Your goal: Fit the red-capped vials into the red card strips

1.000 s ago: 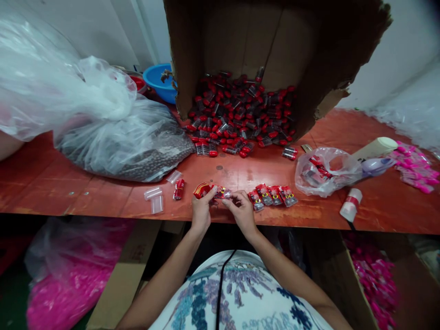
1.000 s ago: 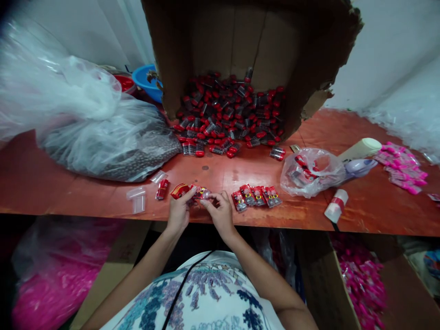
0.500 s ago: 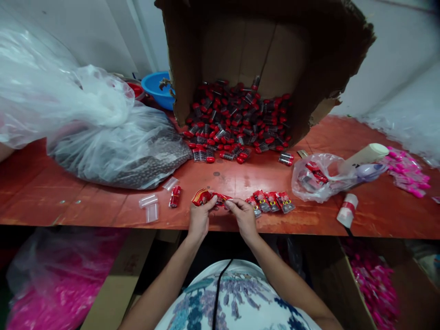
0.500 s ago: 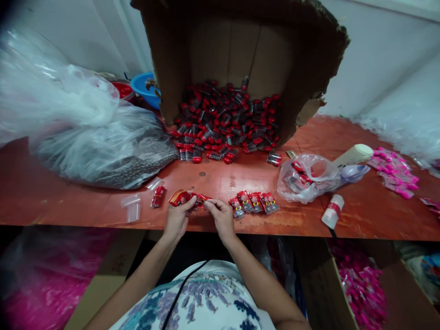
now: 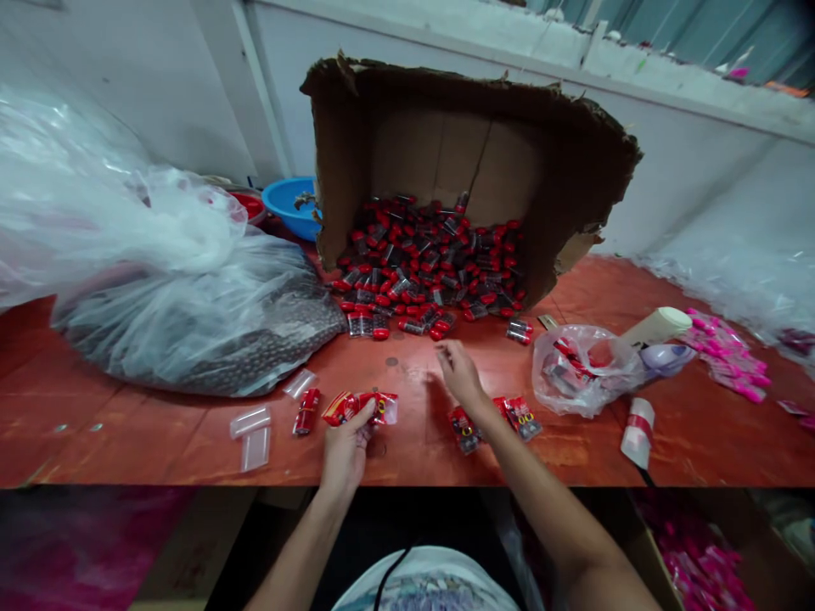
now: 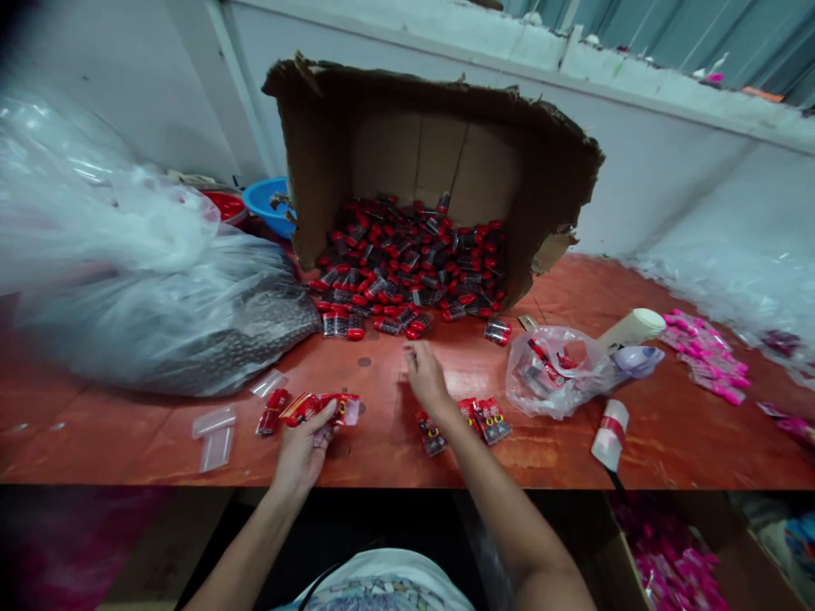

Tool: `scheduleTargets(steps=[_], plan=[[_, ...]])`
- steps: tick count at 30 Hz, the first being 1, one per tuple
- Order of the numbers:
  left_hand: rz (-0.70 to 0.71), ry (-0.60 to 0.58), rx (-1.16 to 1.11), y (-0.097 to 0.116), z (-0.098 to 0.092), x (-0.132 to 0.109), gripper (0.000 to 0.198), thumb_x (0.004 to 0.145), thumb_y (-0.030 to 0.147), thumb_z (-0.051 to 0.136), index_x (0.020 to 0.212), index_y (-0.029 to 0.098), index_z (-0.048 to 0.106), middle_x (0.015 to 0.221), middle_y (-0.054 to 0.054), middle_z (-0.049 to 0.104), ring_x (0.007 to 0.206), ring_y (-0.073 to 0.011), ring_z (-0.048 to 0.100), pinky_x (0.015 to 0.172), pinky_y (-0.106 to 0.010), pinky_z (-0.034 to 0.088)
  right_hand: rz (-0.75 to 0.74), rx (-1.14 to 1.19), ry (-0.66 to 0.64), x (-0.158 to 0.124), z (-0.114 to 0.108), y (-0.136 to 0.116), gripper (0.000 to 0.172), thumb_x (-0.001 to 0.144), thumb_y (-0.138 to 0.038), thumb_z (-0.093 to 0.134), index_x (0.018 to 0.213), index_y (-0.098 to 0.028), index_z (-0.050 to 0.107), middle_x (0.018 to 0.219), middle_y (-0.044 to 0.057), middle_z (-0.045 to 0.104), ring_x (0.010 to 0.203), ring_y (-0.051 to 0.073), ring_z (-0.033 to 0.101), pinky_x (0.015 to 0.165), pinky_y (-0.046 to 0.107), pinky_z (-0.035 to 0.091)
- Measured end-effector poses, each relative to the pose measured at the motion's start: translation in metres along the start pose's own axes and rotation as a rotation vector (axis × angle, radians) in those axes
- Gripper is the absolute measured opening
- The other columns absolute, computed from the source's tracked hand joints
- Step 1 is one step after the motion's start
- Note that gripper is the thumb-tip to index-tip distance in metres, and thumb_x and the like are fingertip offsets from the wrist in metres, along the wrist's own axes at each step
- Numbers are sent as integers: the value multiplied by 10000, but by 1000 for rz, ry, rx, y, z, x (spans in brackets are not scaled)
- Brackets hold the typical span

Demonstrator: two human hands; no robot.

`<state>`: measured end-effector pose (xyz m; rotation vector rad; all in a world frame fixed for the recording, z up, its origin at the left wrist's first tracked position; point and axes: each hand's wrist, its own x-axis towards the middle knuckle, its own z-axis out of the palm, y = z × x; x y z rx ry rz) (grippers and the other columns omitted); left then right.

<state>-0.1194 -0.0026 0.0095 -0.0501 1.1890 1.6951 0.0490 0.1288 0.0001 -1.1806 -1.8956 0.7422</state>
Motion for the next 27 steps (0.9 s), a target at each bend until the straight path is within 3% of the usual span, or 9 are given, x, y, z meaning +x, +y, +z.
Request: scheduleTargets(steps=[2,4,6,9,14,16,20,23,27], plan=[[4,4,2,3,1,2,294,501,92,805,762,137,678,682,1,692,553,-109,627,450,-169,465,-49,-282,-28,39,-14,14,393,816,-70,423,1170,-163,564,1232,139,535,1106,235,511,925,382,420],[-1,-4,-5,3,3,2,270,494,104,810,722,131,669,668,2,684,537,-103,617,441,-169,453,-12,-549,-95,67,-22,24,491,777,9,389,1214,-150,547,1345,164,467,1176,270,454,959,422,375],[-26,-15,-15,3,3,2,259,490,120,813,700,128,662,658,4,678,520,-96,604,431,-174,446,-26,-655,-177,81,-23,30,477,785,9,383,1199,-151,559,1319,161,504,1176,275,441,967,423,354],[-53,-2,-22,2,1,4,254,495,130,813,694,130,656,633,12,668,489,-88,582,419,-181,436,-44,-652,-251,78,-19,32,362,825,-48,392,1108,-138,601,1189,159,591,1118,270,466,958,394,345],[-97,10,-38,1,-6,6,232,527,134,805,699,133,650,636,7,673,490,-85,579,430,-180,440,-51,-539,-246,30,-17,6,244,880,-229,458,1053,-148,610,1021,143,632,983,259,532,872,363,394],[-106,8,-40,-1,-6,7,233,529,131,804,703,131,649,641,4,675,494,-86,580,434,-181,444,-38,-298,-204,-1,-17,-15,286,896,-317,461,1121,-186,578,1025,99,630,914,219,565,813,327,429],[-87,8,-27,-5,-5,5,260,513,125,806,721,130,650,654,11,675,513,-93,591,442,-190,455,77,164,-309,-62,-13,-52,299,909,-360,441,1144,-219,561,974,40,633,795,155,600,708,264,470],[-59,-25,7,-9,-2,0,283,509,139,810,743,131,651,687,8,681,549,-103,609,441,-190,454,87,196,-295,-90,-9,-63,273,902,-337,468,1113,-220,596,994,45,625,848,161,591,752,269,463],[15,-98,88,-12,1,-9,281,531,175,807,762,129,653,702,6,677,553,-100,608,451,-189,453,88,156,-288,-105,-10,-62,279,913,-316,450,1127,-226,606,942,49,615,875,174,580,788,284,448]])
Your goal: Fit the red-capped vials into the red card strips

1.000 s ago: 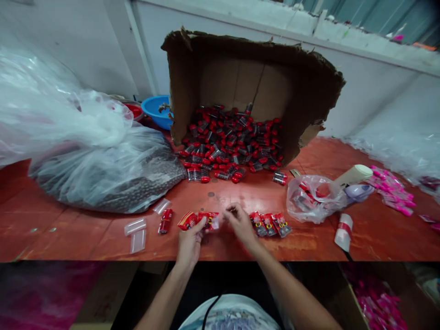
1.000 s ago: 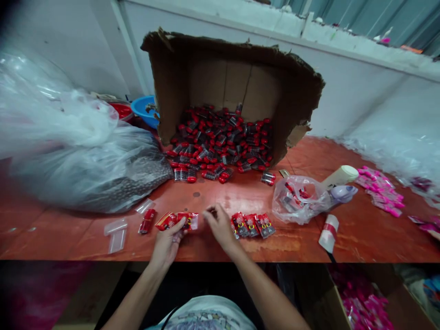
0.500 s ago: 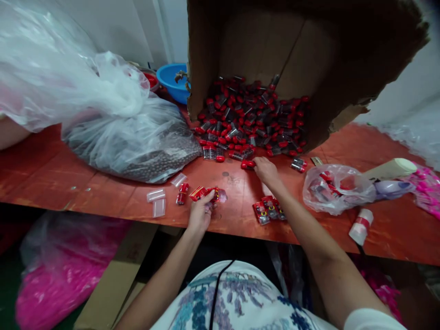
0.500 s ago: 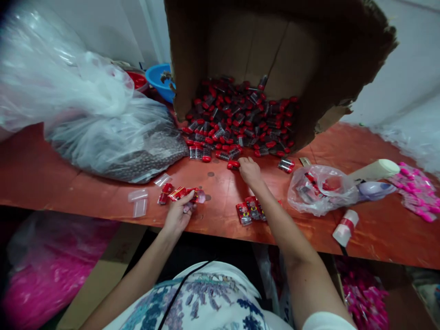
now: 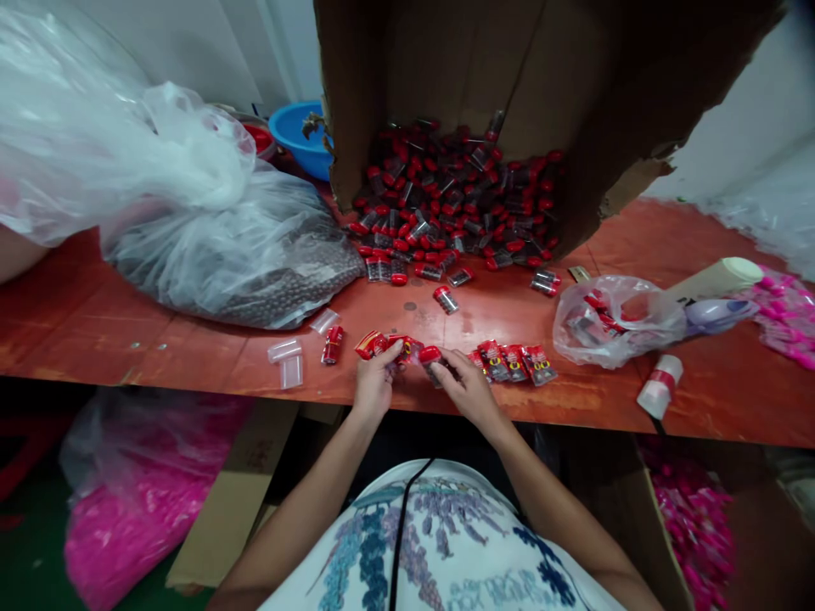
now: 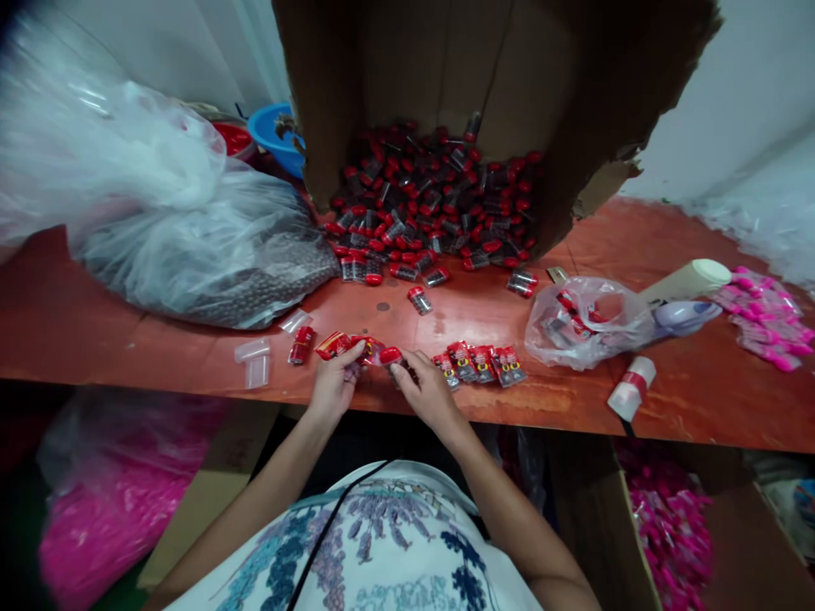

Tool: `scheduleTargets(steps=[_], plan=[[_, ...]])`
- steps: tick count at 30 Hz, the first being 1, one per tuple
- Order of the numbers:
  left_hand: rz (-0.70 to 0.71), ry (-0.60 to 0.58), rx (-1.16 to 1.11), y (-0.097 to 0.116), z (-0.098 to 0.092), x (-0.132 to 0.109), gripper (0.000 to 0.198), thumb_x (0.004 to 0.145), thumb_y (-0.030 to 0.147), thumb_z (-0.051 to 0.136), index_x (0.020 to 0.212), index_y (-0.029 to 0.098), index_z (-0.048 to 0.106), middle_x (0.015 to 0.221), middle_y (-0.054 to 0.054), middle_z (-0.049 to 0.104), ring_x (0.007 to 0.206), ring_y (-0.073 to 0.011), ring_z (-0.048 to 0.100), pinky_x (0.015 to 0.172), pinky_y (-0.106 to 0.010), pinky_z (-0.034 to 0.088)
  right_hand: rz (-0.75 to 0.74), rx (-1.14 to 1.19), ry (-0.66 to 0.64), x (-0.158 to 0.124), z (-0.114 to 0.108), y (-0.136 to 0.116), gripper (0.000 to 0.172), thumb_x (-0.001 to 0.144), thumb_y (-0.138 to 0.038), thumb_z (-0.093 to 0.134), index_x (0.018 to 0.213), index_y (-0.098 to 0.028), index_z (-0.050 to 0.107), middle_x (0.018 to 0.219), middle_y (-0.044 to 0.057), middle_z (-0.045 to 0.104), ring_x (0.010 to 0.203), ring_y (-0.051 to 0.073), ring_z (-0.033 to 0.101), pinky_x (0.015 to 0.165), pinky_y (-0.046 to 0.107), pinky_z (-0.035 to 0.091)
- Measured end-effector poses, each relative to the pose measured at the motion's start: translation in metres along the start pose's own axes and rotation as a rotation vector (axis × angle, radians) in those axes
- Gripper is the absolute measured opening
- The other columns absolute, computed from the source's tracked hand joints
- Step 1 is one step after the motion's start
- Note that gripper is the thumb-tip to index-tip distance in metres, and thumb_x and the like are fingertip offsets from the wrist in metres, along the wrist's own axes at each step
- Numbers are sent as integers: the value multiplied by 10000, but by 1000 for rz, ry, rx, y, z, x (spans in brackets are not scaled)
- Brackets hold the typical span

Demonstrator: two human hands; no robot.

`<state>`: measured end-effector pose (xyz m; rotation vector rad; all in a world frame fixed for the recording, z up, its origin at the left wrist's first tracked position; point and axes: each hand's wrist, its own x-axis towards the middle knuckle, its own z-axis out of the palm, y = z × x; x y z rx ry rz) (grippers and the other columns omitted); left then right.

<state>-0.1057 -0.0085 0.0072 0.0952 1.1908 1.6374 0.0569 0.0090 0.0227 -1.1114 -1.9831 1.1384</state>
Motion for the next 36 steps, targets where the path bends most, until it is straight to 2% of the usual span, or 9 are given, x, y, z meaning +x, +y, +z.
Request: scheduleTargets(steps=[4,11,14,18,20,25,31,33,36], plan=[[77,-71,105,0,5,-9,309,550,212,802,809,132,655,696,8,667,540,-103,601,447,-191,452,-3,1,-2,-8,-2,5,329,926,-323,427,1208,-241,574,993,59,613,938,187,573,841,304,436],[152,-97,140,-2,15,-19,365,531,250,808,841,146,645,694,17,649,552,-110,603,466,-200,447,12,55,-80,-20,-8,7,406,936,-315,416,1334,-262,474,1023,61,601,953,189,562,852,322,439],[186,-107,133,-2,20,-24,349,541,250,804,839,155,649,684,27,643,553,-102,599,488,-199,450,-7,71,-89,-22,-11,6,408,928,-313,436,1333,-276,472,1021,53,607,942,192,560,847,328,439],[170,-160,160,-3,22,-29,337,561,262,801,849,159,659,694,24,648,537,-90,580,469,-191,432,2,197,-19,-24,-11,7,364,905,-327,480,1259,-256,531,1086,47,613,994,192,560,888,331,426],[128,-190,174,-4,21,-33,295,562,261,803,792,149,656,665,24,639,503,-81,552,454,-191,420,43,274,10,-25,-9,8,326,886,-339,512,1193,-240,559,1057,42,620,950,182,575,853,318,444],[58,-259,284,-10,19,-40,231,553,218,805,702,116,661,634,-13,650,526,-102,556,456,-199,413,175,539,68,-25,-3,8,260,793,-371,639,990,-232,543,797,-14,598,675,130,563,610,248,465],[24,-359,292,-8,17,-39,217,540,156,800,705,125,662,645,-4,650,568,-117,571,498,-212,442,300,745,85,-23,2,8,260,731,-373,695,865,-221,533,726,-31,600,590,116,556,524,229,449],[1,-343,273,-7,17,-37,224,540,164,802,711,128,663,648,-4,654,570,-119,579,502,-211,446,296,747,81,-25,3,9,265,734,-363,693,918,-224,563,785,-17,621,658,129,587,587,249,481],[16,-274,275,-6,18,-34,233,527,181,811,705,127,671,652,-12,663,569,-119,588,488,-198,440,198,632,83,-29,6,12,392,730,-318,703,1099,-251,588,1019,18,625,917,168,601,830,316,487]])
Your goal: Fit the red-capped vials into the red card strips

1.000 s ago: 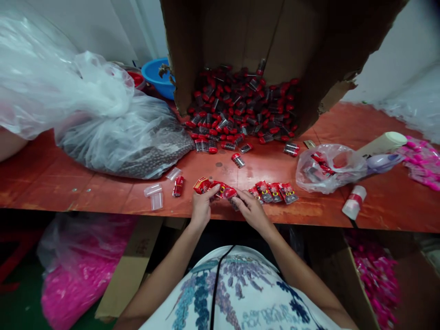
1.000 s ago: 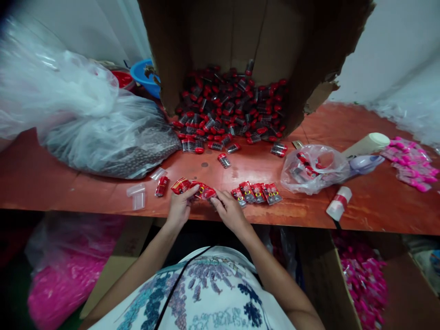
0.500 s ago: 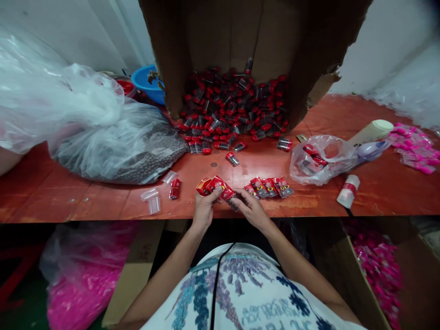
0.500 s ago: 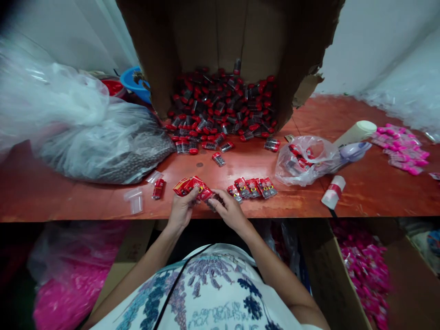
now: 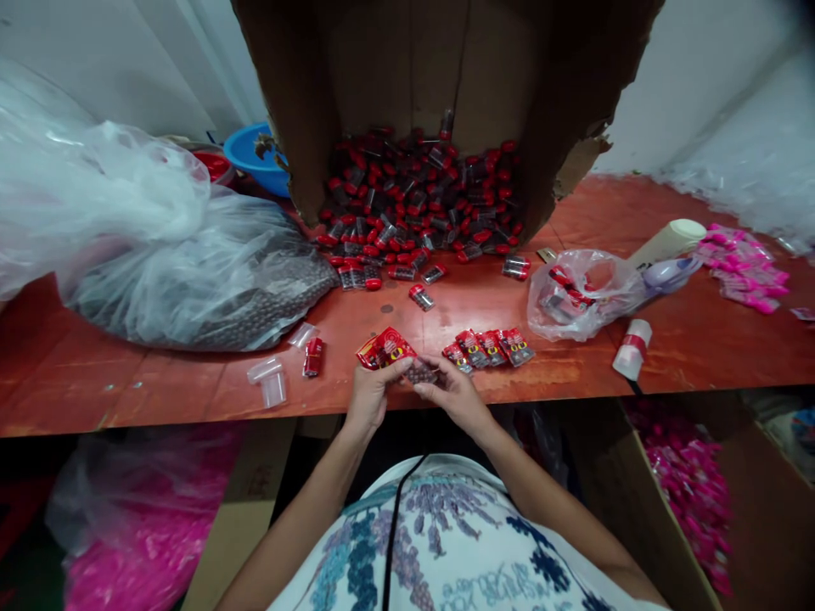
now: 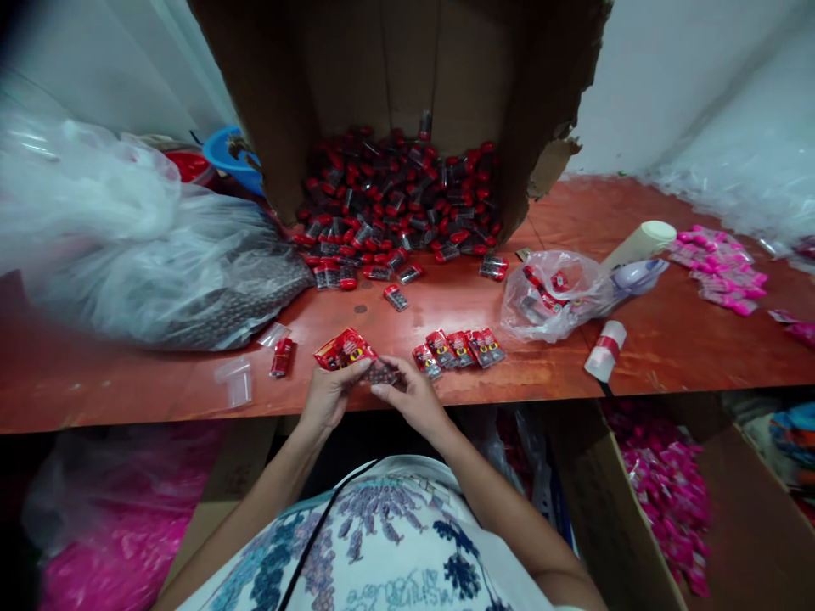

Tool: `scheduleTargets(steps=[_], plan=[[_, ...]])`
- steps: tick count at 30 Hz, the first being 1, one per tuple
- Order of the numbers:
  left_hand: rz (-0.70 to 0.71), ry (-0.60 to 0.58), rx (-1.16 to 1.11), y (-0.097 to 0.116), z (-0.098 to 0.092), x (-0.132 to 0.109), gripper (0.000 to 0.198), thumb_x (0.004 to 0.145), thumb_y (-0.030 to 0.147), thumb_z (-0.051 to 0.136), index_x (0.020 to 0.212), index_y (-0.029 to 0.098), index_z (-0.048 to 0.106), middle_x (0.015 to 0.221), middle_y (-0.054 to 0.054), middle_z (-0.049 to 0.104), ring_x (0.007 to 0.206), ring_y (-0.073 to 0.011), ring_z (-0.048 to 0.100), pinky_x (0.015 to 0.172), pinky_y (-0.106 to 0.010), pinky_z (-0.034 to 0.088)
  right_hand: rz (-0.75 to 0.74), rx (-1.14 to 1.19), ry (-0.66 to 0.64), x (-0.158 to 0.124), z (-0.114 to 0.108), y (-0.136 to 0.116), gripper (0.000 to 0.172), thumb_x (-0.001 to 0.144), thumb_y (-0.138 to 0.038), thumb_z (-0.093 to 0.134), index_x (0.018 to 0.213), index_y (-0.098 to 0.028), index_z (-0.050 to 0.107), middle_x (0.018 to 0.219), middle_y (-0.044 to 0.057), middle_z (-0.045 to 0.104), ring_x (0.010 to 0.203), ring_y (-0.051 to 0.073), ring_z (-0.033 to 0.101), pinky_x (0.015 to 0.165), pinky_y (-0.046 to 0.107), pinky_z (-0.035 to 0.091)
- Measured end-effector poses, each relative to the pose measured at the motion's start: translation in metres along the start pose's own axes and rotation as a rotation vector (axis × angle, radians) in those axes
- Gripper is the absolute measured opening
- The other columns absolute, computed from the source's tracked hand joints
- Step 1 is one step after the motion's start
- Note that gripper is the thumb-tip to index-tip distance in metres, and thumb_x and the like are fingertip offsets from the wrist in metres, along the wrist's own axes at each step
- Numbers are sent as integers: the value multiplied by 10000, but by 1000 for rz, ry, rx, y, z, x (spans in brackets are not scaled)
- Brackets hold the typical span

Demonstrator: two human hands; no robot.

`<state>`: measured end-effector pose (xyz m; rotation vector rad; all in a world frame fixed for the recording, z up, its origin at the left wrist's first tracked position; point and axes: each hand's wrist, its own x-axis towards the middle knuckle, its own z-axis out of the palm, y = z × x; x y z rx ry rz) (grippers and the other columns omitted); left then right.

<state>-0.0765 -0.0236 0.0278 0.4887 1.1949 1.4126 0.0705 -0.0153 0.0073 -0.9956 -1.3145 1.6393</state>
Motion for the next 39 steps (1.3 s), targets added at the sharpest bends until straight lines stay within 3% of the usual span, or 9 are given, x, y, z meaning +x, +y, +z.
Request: scheduleTargets(steps=[4,11,17,20,24,28,32,35,39], plan=[[-25,34,76,1,2,-2,240,530,214,812,716,123,690,655,-20,669,522,-105,565,429,-184,408,-79,-178,76,-6,-1,0,464,766,-279,667,1218,-274,564,1147,45,556,1001,189,571,905,348,460],[-2,26,165,2,1,-7,267,491,213,830,675,125,658,583,6,633,479,-108,542,418,-196,395,-184,-432,52,-16,1,-7,422,823,-225,585,1239,-293,559,1067,51,564,1011,196,546,918,362,449],[-52,-18,113,-2,1,-8,257,531,217,817,728,120,682,661,-26,676,548,-126,589,439,-193,423,87,4,100,-11,2,-1,503,706,-294,702,1186,-258,556,952,23,600,784,167,586,692,314,537],[-97,-51,50,-3,2,-9,266,525,186,817,750,125,690,710,-30,692,587,-128,605,465,-189,439,139,139,96,-9,0,0,534,666,-302,730,1168,-252,555,952,19,590,783,166,590,677,317,546],[-95,-53,68,-6,4,-11,267,522,177,820,750,125,691,682,-25,688,559,-126,599,454,-190,427,29,0,109,-11,2,1,478,720,-277,691,1180,-261,562,961,26,587,823,167,578,739,316,530],[-123,-70,111,-12,4,-14,267,534,207,819,753,120,695,681,-46,695,566,-147,615,458,-204,437,-115,-267,162,-12,1,1,518,757,-227,649,1255,-301,526,1173,52,507,845,154,557,770,304,507],[-127,-27,94,-13,0,-12,295,548,243,817,791,134,690,699,-32,690,533,-117,585,408,-182,402,-145,-293,111,-10,-8,-1,531,764,-224,639,1272,-324,520,1288,46,465,977,174,554,848,320,486],[-71,11,40,-11,-1,-10,328,539,242,820,818,142,679,681,-4,668,497,-93,550,397,-180,403,-148,-239,80,-9,-14,0,438,751,-256,664,1183,-298,606,1203,33,568,1095,202,523,940,352,436],[-87,-29,35,-12,3,-12,357,526,221,826,840,142,674,722,-12,677,525,-104,570,401,-187,425,-17,-63,169,-10,-13,6,392,719,-296,692,1105,-238,653,895,12,661,783,160,595,747,305,496]])
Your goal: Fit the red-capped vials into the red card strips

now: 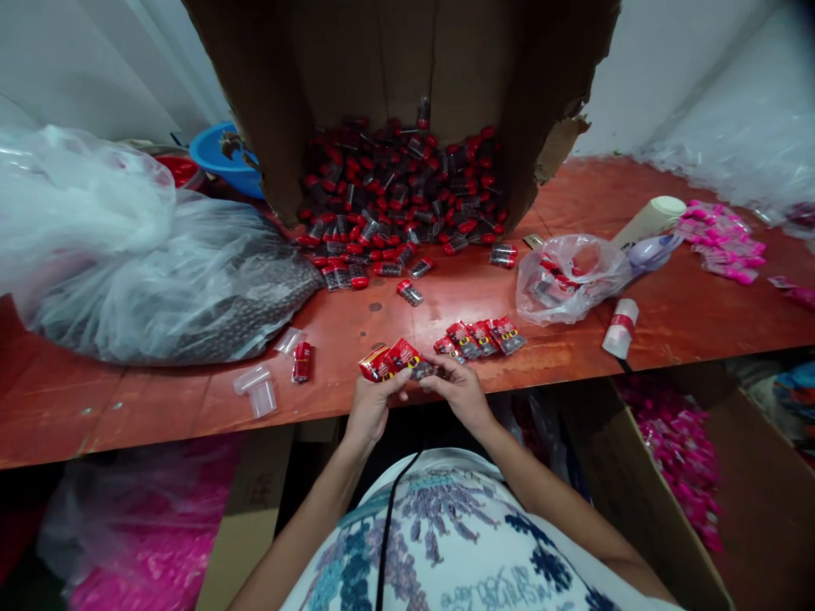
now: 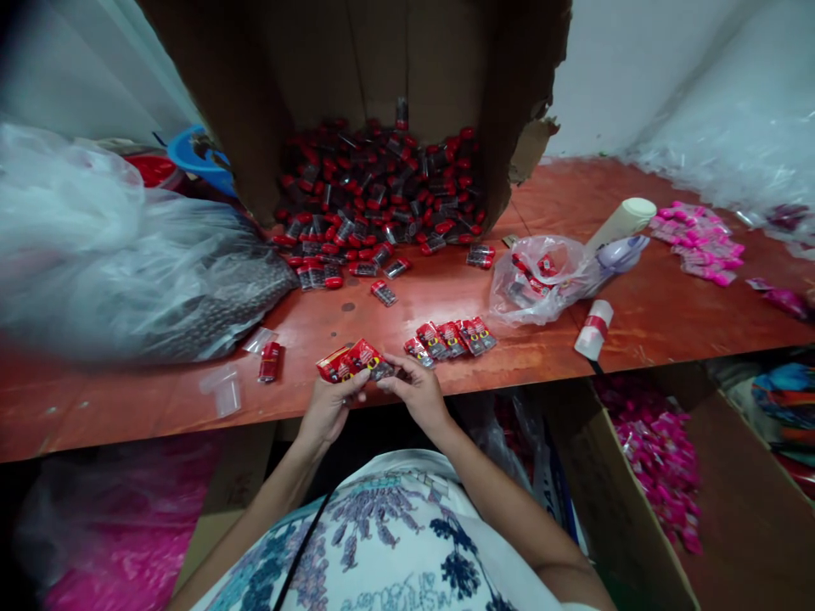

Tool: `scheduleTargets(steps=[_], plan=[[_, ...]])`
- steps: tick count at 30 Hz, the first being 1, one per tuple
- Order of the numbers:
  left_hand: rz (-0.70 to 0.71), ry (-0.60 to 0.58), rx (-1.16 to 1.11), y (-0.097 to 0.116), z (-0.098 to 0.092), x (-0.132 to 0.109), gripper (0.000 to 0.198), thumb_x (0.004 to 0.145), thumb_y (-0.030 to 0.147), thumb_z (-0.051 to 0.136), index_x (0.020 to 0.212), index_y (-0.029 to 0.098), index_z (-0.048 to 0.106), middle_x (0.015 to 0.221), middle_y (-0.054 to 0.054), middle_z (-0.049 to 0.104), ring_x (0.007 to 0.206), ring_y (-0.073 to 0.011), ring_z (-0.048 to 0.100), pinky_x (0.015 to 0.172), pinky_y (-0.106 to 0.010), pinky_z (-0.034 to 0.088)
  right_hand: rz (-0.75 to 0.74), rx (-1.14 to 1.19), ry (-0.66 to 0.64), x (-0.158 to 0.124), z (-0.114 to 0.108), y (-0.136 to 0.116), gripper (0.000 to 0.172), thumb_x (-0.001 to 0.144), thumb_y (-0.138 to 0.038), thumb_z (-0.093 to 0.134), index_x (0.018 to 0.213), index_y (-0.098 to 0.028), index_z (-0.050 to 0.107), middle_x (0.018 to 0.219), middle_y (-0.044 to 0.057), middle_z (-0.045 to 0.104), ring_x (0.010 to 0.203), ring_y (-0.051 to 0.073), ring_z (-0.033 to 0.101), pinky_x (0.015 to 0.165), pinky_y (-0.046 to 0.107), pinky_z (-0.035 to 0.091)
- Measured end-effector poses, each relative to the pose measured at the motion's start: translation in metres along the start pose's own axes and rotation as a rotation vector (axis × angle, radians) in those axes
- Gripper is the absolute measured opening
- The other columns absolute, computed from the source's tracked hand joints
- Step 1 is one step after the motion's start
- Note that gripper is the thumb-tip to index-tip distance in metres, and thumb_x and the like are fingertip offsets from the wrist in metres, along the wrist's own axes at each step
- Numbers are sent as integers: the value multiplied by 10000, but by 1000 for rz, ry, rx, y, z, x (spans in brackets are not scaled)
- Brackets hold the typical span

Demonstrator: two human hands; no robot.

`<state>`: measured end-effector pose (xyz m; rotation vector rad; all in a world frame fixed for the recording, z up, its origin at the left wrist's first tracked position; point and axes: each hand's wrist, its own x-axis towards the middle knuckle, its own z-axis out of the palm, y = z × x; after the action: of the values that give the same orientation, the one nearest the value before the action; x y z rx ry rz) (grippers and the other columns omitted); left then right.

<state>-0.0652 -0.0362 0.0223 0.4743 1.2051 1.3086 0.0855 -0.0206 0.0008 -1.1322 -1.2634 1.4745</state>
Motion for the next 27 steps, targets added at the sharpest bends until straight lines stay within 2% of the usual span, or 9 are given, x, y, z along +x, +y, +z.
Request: scheduleTargets(steps=[3,6,11,14,17,20,22,25,27], plan=[[-48,-30,5,-5,4,-3,334,541,223,821,830,130,682,750,-39,691,587,-134,610,421,-193,448,60,87,63,0,1,3,350,676,-309,728,1005,-203,675,765,-7,655,666,136,582,662,276,491],[-49,-62,-8,-12,7,-4,295,572,229,805,824,128,688,748,-45,693,595,-137,618,440,-194,461,73,107,106,-1,1,6,330,642,-327,750,934,-192,672,757,-6,662,663,138,590,657,275,494],[-61,-69,10,-24,11,-1,256,587,249,800,783,128,689,700,-37,685,554,-127,610,461,-202,487,20,5,95,-9,-8,14,353,658,-347,744,965,-204,644,782,-8,639,672,139,588,648,274,505],[-104,-36,65,-30,13,7,290,564,254,814,797,126,698,728,-56,707,587,-152,643,469,-207,508,-150,-267,153,-8,-38,9,387,680,-355,741,1032,-243,629,977,30,593,825,165,587,745,299,509],[-131,11,106,-34,14,20,326,532,247,831,801,119,698,742,-68,714,606,-167,663,474,-210,525,-307,-550,382,3,-85,0,371,747,-403,682,1077,-246,619,1108,77,530,1073,220,512,955,375,421],[-149,-21,161,-37,18,36,349,511,241,839,798,105,694,738,-82,710,574,-171,658,446,-218,529,-261,-754,501,24,-123,-1,422,784,-490,613,1115,-228,608,1142,109,525,1140,262,462,1013,457,340],[-144,-68,220,-37,23,46,357,509,247,840,796,93,693,738,-93,705,550,-173,647,423,-234,533,-192,-850,455,38,-131,2,528,761,-547,611,1192,-243,569,1215,120,505,1197,290,416,1027,503,291],[-144,-133,293,-34,36,58,373,491,230,845,797,83,689,732,-103,700,546,-187,644,417,-262,546,-121,-975,301,54,-123,4,655,713,-627,614,1263,-284,521,1307,116,452,1257,317,354,1038,541,224],[-148,-174,318,-34,46,62,428,474,197,847,857,97,685,770,-101,706,567,-196,654,419,-267,548,-114,-1011,218,58,-118,2,655,709,-672,581,1242,-293,543,1321,106,436,1255,301,356,1040,501,230]])
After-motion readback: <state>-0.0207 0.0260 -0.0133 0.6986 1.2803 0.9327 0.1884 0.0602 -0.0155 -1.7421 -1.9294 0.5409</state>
